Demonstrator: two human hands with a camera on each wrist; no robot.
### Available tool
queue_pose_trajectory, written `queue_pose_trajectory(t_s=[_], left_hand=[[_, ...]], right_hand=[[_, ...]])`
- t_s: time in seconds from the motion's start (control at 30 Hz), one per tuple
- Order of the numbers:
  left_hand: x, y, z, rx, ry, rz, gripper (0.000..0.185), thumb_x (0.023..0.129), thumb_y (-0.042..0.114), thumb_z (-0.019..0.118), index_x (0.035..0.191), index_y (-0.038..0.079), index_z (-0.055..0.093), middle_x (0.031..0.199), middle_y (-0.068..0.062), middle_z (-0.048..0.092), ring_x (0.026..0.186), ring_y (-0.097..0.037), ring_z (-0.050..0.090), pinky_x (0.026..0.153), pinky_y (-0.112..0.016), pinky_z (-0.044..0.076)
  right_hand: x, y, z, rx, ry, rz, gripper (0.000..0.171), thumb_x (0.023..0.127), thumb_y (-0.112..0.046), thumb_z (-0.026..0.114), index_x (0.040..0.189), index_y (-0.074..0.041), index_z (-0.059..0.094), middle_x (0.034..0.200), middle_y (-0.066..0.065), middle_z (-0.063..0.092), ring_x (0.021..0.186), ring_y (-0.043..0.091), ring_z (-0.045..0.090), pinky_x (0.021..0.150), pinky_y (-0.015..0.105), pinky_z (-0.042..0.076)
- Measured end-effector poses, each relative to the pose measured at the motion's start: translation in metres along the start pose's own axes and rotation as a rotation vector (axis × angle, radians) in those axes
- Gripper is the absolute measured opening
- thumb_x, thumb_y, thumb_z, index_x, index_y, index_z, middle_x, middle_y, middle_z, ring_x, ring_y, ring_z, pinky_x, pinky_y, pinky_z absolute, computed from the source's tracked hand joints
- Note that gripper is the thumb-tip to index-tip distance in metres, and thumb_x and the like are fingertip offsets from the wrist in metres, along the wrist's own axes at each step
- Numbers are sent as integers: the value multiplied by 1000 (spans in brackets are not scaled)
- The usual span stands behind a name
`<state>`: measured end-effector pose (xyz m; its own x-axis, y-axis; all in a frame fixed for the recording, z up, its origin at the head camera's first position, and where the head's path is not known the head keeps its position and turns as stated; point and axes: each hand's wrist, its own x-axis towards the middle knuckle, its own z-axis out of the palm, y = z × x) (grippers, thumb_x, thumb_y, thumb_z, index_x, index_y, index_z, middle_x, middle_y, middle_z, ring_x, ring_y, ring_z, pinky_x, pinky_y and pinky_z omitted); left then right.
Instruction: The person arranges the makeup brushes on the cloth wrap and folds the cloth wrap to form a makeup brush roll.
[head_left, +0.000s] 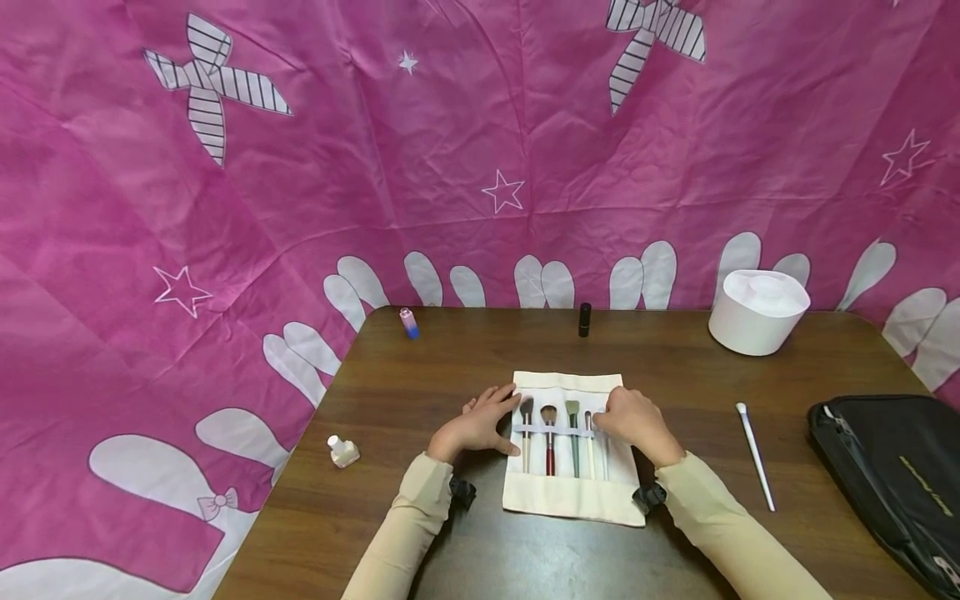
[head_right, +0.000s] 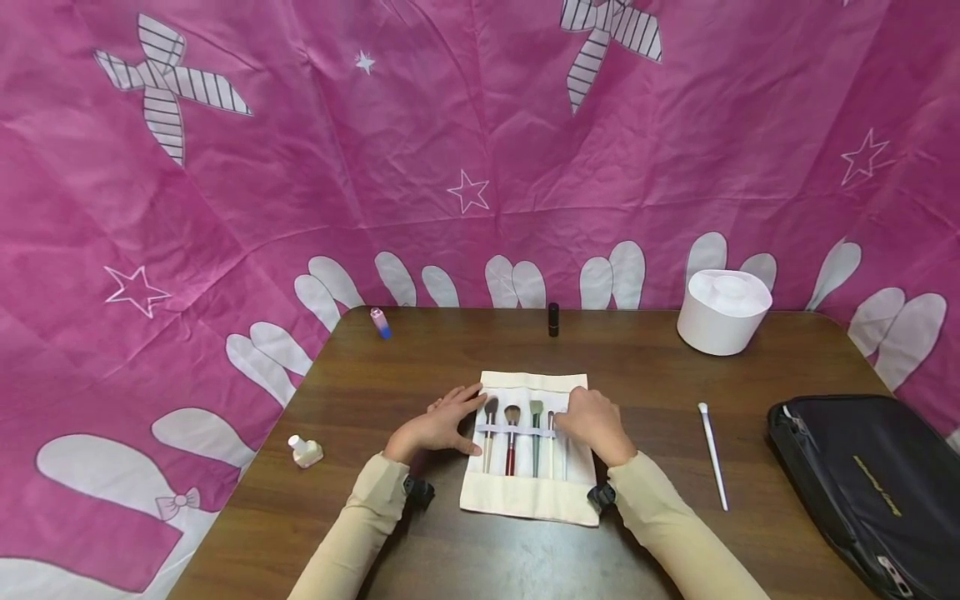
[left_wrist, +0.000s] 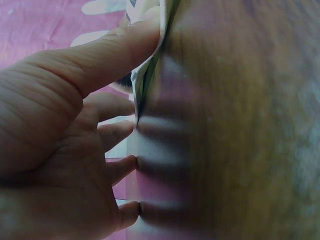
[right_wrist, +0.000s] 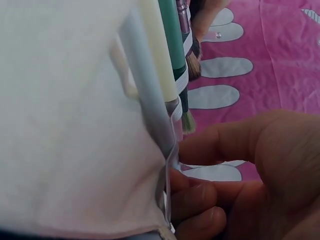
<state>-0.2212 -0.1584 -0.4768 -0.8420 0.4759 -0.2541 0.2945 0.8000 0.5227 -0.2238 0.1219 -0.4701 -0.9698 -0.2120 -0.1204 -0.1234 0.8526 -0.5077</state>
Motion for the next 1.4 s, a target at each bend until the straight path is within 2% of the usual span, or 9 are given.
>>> queue_pose_trajectory(t_s=[0.2, 0.4, 0.5, 0.57, 0.67, 0.87, 1.07, 1.23, 1.4], left_hand=[[1, -1, 2, -1, -1, 2, 92, 84, 29, 85, 159, 10, 35, 169, -5, 14, 154, -34, 7, 115, -65, 12], [1, -2, 1, -1, -5, -10, 92, 84, 30, 85, 159, 11, 35, 169, -5, 14, 154, -34, 7, 115, -65, 12], [1, -2, 1, -4, -7, -15, 92, 84, 29, 85, 159, 11, 35, 169, -4, 14, 154, -34, 8, 115, -65, 12], [1, -1, 2, -2, -7, -12, 91, 84, 29, 85, 158, 10, 36, 169, -5, 15, 154, -34, 8, 115, -64, 12], [1, -1, 1, -7, -3, -1, 91, 84, 28, 85, 158, 9, 36, 169, -6, 15, 153, -35, 8, 115, -64, 11], [0, -2, 0, -14, 5, 14, 91, 84, 28, 85, 158, 8, 36, 168, -7, 15, 153, -36, 8, 115, -65, 11], [1, -1, 0, -21, 0, 13, 91, 84, 28, 85, 158, 9, 35, 169, -7, 14, 153, -36, 7, 115, -65, 10], [0, -1, 1, -17, -6, 9, 91, 84, 27, 85, 158, 9, 35, 169, -7, 14, 153, -36, 7, 115, -65, 10], [0, 0, 1, -15, 4, 7, 91, 84, 27, 85, 158, 8, 36, 168, -7, 15, 153, -37, 9, 115, -66, 11]], right_hand=[[-2, -3, 2, -48, -31, -2, 44, 86, -19, 68, 52, -15, 40, 54, -5, 28, 52, 13, 32, 51, 31, 27], [-5, -6, -1, -66, -12, -29, 44, 83, -15, 67, 52, -16, 37, 53, -5, 25, 51, 12, 27, 50, 30, 23], [-8, -7, -6, -47, 1, -25, 39, 86, -18, 69, 54, -13, 47, 53, -5, 32, 50, 13, 33, 49, 30, 26], [-10, -6, -10, -21, 26, -31, 34, 89, -20, 70, 58, -10, 57, 53, -3, 41, 50, 14, 39, 49, 31, 30], [-13, -1, -16, 40, 124, -79, 25, 90, -17, 72, 67, -7, 66, 57, -1, 52, 53, 16, 47, 51, 32, 36], [-16, 16, -21, 171, 293, -205, 8, 88, -7, 71, 80, -5, 71, 68, -1, 59, 63, 17, 50, 60, 33, 42], [-25, 36, -26, 206, 418, -205, 6, 88, -5, 73, 91, -1, 70, 82, 7, 65, 73, 23, 57, 66, 38, 47], [-36, 58, -35, 167, 440, -156, 17, 86, -5, 75, 99, 4, 69, 90, 15, 67, 80, 31, 63, 71, 46, 50], [-45, 79, -48, 99, 405, -109, 24, 85, -6, 76, 103, 8, 66, 94, 22, 67, 84, 39, 65, 75, 56, 49]])
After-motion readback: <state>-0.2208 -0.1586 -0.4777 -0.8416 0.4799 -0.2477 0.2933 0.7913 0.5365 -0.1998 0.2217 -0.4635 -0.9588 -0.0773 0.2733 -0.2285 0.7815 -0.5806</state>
